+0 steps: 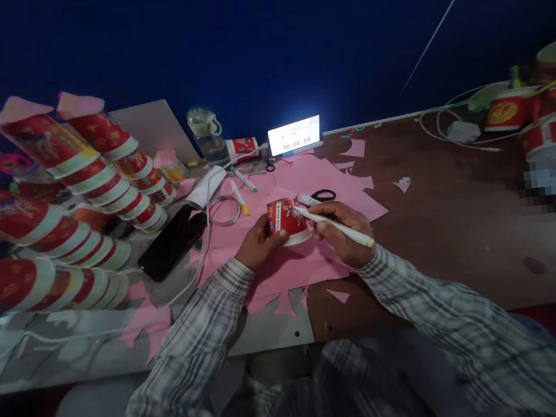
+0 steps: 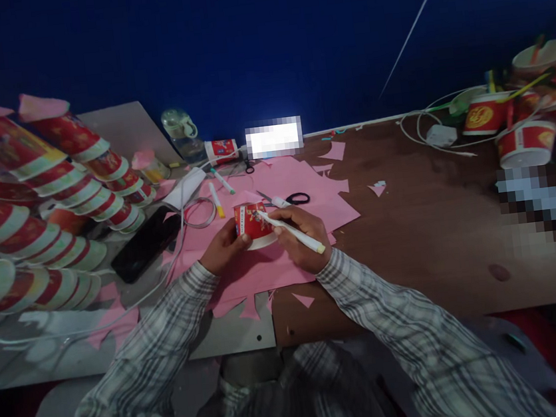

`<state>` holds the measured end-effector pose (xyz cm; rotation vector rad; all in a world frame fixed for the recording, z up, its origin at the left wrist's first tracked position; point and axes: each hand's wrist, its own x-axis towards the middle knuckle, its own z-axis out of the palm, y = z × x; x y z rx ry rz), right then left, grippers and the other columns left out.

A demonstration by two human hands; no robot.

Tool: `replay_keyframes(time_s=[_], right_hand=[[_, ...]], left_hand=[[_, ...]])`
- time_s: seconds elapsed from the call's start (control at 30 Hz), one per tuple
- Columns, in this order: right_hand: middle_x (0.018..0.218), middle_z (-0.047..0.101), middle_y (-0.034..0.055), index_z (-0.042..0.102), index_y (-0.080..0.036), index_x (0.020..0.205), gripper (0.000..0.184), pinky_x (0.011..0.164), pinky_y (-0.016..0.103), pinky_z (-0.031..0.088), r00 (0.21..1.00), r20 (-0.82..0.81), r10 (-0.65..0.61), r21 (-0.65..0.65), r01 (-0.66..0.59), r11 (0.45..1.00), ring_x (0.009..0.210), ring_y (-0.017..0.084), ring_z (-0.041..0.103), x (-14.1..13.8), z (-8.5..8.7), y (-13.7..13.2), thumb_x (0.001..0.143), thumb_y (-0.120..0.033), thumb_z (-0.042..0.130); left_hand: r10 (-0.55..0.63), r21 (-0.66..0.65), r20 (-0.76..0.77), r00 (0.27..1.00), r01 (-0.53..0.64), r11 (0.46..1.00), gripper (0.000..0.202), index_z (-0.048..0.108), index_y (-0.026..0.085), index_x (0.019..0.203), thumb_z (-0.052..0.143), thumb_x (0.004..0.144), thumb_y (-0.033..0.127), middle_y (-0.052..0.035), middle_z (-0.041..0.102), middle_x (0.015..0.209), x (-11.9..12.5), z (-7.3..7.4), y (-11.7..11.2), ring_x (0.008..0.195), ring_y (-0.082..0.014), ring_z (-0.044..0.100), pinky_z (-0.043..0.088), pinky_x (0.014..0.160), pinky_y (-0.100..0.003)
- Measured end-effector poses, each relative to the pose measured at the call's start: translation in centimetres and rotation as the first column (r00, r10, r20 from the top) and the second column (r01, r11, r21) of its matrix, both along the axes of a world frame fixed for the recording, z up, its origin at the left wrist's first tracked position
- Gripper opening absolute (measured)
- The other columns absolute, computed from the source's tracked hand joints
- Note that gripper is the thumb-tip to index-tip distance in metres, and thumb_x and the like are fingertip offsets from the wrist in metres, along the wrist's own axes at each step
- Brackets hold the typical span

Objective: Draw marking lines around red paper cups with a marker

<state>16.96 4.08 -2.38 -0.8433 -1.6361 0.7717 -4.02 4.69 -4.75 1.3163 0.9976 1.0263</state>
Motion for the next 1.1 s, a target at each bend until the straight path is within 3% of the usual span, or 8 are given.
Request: replay_keyframes(time_s=[0.3, 0.47, 0.8, 0.97, 1.1], right_hand=[[0.099, 0.076, 0.0103, 0.069, -0.019, 0.108, 0.021, 0.08, 0.039, 0.061, 0.995, 0.094, 0.029, 0.139, -0.042, 0.989, 0.089, 0.022, 0.073, -0.56, 0.27, -0.28, 0.091, -0.028, 0.061], [0.099, 0.076, 0.0102, 0.07, -0.019, 0.109, 0.021, 0.08, 0.037, 0.061, 0.994, 0.112, 0.005, 0.187, -0.026, 0.982, 0.088, 0.021, 0.073, -0.64, 0.11, -0.06, 0.091, -0.026, 0.061], [0.098, 0.074, 0.0096, 0.07, -0.02, 0.106, 0.02, 0.078, 0.04, 0.061, 0.998, 0.062, -0.025, 0.023, 0.024, 0.999, 0.093, 0.024, 0.071, -0.32, -0.24, 0.04, 0.091, -0.03, 0.06], [0.097, 0.073, 0.0089, 0.068, -0.021, 0.111, 0.023, 0.076, 0.04, 0.061, 0.999, -0.044, 0.019, 0.009, -0.019, 1.0, 0.091, 0.022, 0.071, -0.25, -0.26, -0.07, 0.093, -0.032, 0.06], [0.099, 0.073, 0.009, 0.068, -0.021, 0.11, 0.021, 0.079, 0.04, 0.061, 1.0, -0.015, 0.014, 0.03, -0.014, 0.999, 0.095, 0.023, 0.071, -0.53, 0.01, -0.12, 0.093, -0.032, 0.06]], left_hand=[[-0.01, 0.011, -0.039, 0.999, 0.011, 1.0, 0.085, 0.054, 0.011, 0.13, 0.076, 0.071, 0.068, -0.0176, 0.066, 0.124, -0.13, -0.31, 0.12, 0.111, -0.0325, 0.063, 0.048, 0.099, -0.045], [0.019, 0.035, -0.068, 0.997, -0.016, 0.999, 0.081, 0.054, 0.013, 0.13, 0.077, 0.072, 0.065, -0.016, 0.066, 0.122, -0.2, -0.67, 0.05, 0.11, -0.0315, 0.062, 0.047, 0.1, -0.046], [0.025, 0.012, 0.002, 1.0, -0.025, 1.0, 0.08, 0.056, 0.012, 0.127, 0.08, 0.07, 0.063, -0.0161, 0.068, 0.122, -0.2, -0.72, 0.19, 0.11, -0.0316, 0.065, 0.049, 0.098, -0.044], [-0.008, 0.013, 0.02, 1.0, 0.008, 1.0, 0.08, 0.055, 0.013, 0.13, 0.08, 0.071, 0.061, -0.0168, 0.066, 0.125, -0.2, -0.46, 0.18, 0.113, -0.0321, 0.064, 0.049, 0.099, -0.045], [0.005, 0.025, -0.017, 1.0, -0.005, 1.0, 0.08, 0.057, 0.012, 0.128, 0.08, 0.07, 0.063, -0.0163, 0.068, 0.12, -0.26, -0.51, 0.2, 0.108, -0.031, 0.064, 0.05, 0.095, -0.044]])
